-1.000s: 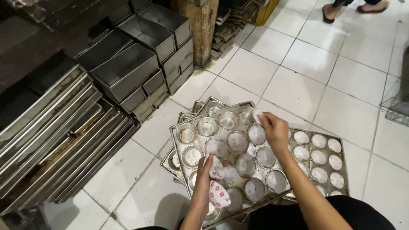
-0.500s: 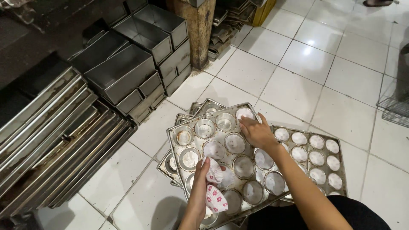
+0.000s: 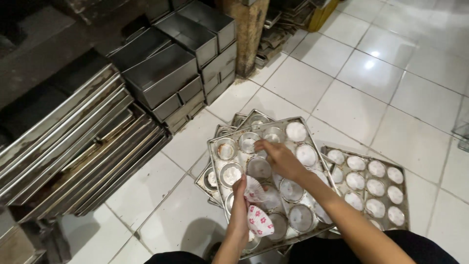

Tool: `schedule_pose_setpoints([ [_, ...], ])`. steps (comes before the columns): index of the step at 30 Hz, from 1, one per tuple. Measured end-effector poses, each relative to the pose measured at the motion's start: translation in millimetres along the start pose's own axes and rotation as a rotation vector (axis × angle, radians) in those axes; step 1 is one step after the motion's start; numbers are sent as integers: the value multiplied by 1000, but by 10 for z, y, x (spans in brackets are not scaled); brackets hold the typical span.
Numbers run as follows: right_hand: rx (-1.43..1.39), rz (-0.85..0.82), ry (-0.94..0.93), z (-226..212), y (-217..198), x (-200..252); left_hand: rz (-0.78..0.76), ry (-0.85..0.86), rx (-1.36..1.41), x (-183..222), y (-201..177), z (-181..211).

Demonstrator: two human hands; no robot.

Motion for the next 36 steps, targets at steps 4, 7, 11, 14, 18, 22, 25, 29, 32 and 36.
schedule_pose_setpoints([
  [4,318,-109,-168,131,316,-159,10,29,17,17,-79,19],
  [7,891,-329,-285,136,438,-231,76,-8,-103,-4,-179,35],
  [11,535,-384,-193,-48,401,-197,38,44,41,-19,-262,69],
  [14,608,-387,-317,58,518,-85,98,45,32,-16,-339,112],
  [18,389,-394,-99,-111,371,-181,171,41,-10,59,-343,202],
  [22,390,-426,-46,-383,203,-184,69,51,-33,31,-317,118],
  [25,108,-22,7,-897,-247,-89,-95,124,-97,44,-230,111],
  [29,-344,0,140,-1434,-497,320,-218,143,-202,137,-112,204],
  [32,-255,-72,221,-1469,-340,579,-233,172,-314,165,-43,216],
  [36,-151,51,399,-1396,-383,659,-219,99,-532,302,68,234],
])
Point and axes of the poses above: each hand's wrist, its own x-axis away from the middle knuckle, its own y-axis out of the palm, z = x × y, the point moved 4 cm from there along -x, towards the middle knuckle, and after that the axes turned 7 degrees about -y, right-handed, at the moved point
